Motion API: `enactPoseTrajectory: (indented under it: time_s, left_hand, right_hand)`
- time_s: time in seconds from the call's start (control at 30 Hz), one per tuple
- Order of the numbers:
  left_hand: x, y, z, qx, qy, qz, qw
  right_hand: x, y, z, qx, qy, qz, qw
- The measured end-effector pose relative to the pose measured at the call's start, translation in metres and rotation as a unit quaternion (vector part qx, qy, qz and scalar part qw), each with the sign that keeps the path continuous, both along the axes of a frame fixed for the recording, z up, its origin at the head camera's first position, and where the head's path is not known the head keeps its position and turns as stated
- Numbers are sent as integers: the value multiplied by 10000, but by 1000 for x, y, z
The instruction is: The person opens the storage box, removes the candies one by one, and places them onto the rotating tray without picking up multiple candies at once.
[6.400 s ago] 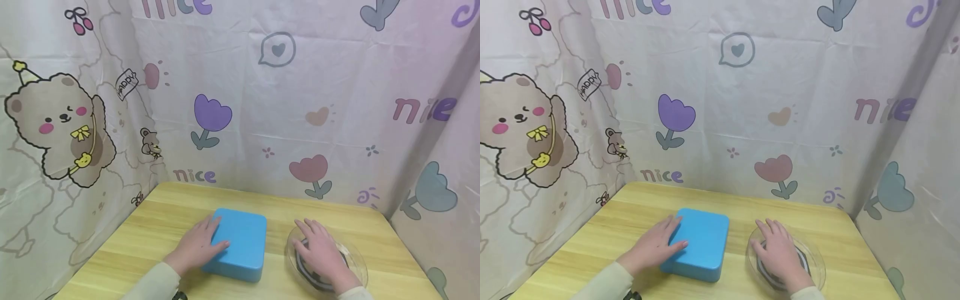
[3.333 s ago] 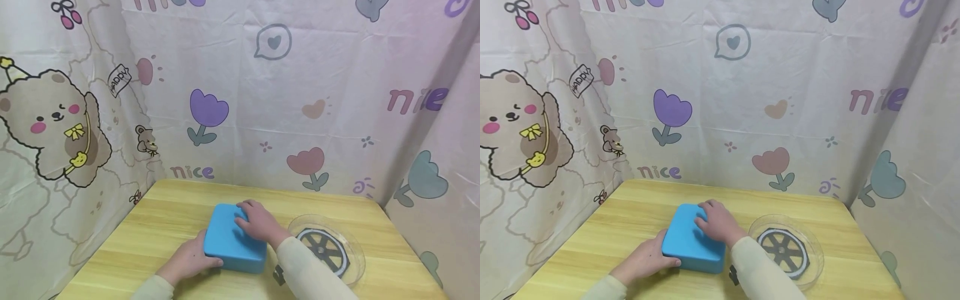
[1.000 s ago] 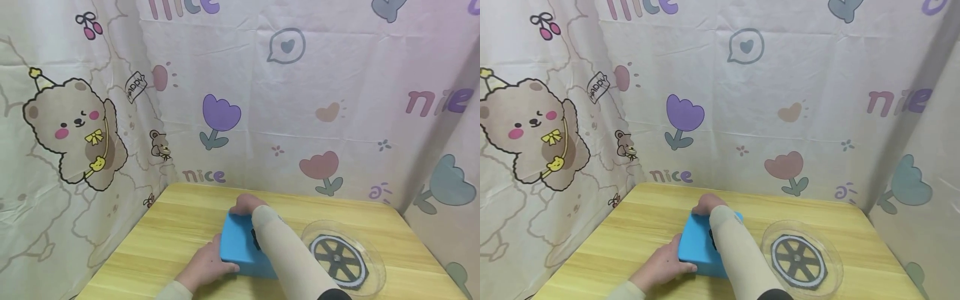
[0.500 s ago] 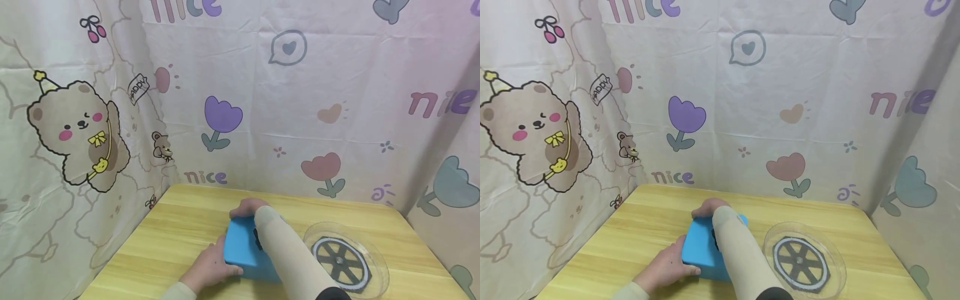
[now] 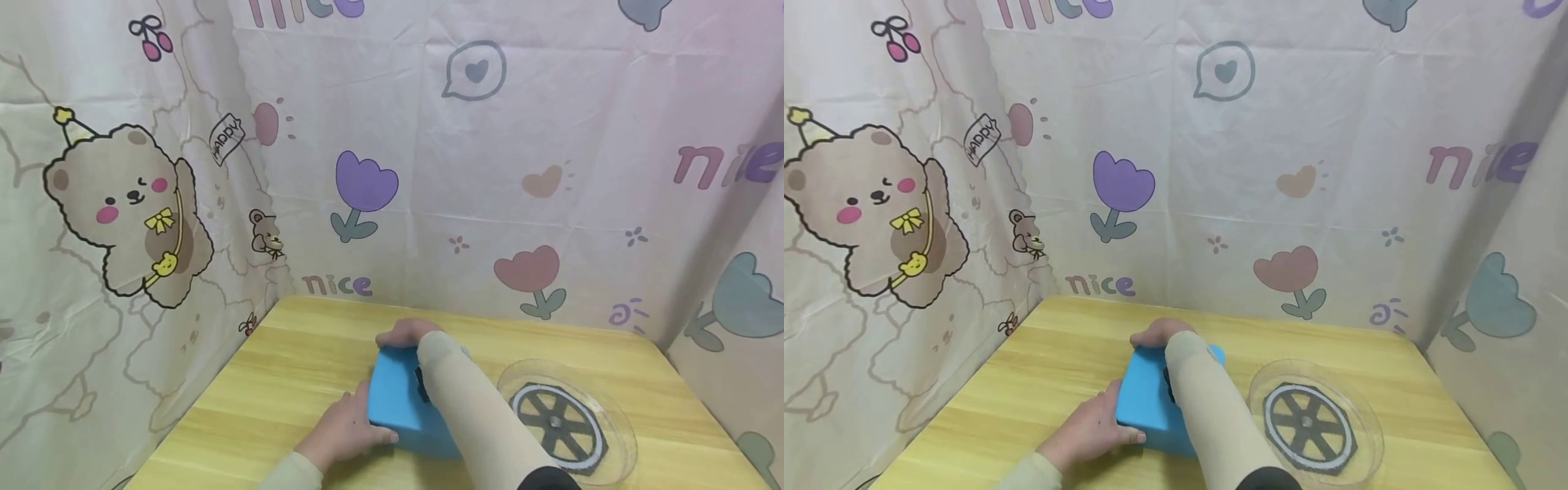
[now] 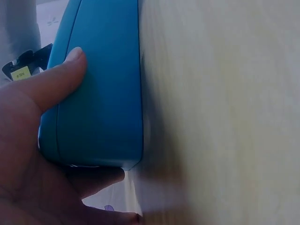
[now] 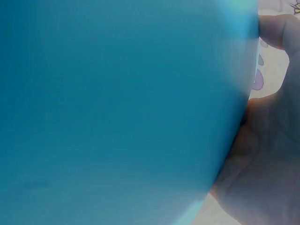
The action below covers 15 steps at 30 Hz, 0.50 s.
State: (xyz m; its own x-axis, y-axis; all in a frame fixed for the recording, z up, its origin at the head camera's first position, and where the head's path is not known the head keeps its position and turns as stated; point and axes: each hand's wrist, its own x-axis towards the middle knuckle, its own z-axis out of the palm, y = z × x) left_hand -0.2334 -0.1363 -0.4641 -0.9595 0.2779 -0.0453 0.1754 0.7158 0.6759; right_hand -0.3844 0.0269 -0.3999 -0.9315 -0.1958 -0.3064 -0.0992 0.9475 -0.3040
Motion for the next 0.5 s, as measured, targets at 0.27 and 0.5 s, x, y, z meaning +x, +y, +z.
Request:
enactPoseTrajectory:
  time_s: [0.27, 0.5]
  left_hand:
    - [0, 0, 2, 12, 3, -35, 10000]
    - [0, -2, 4, -34, 67, 16, 10000]
  right_hand:
    - [9, 6, 6, -179, 203, 435, 9987]
    - [13, 29, 10, -417, 354, 602, 9967]
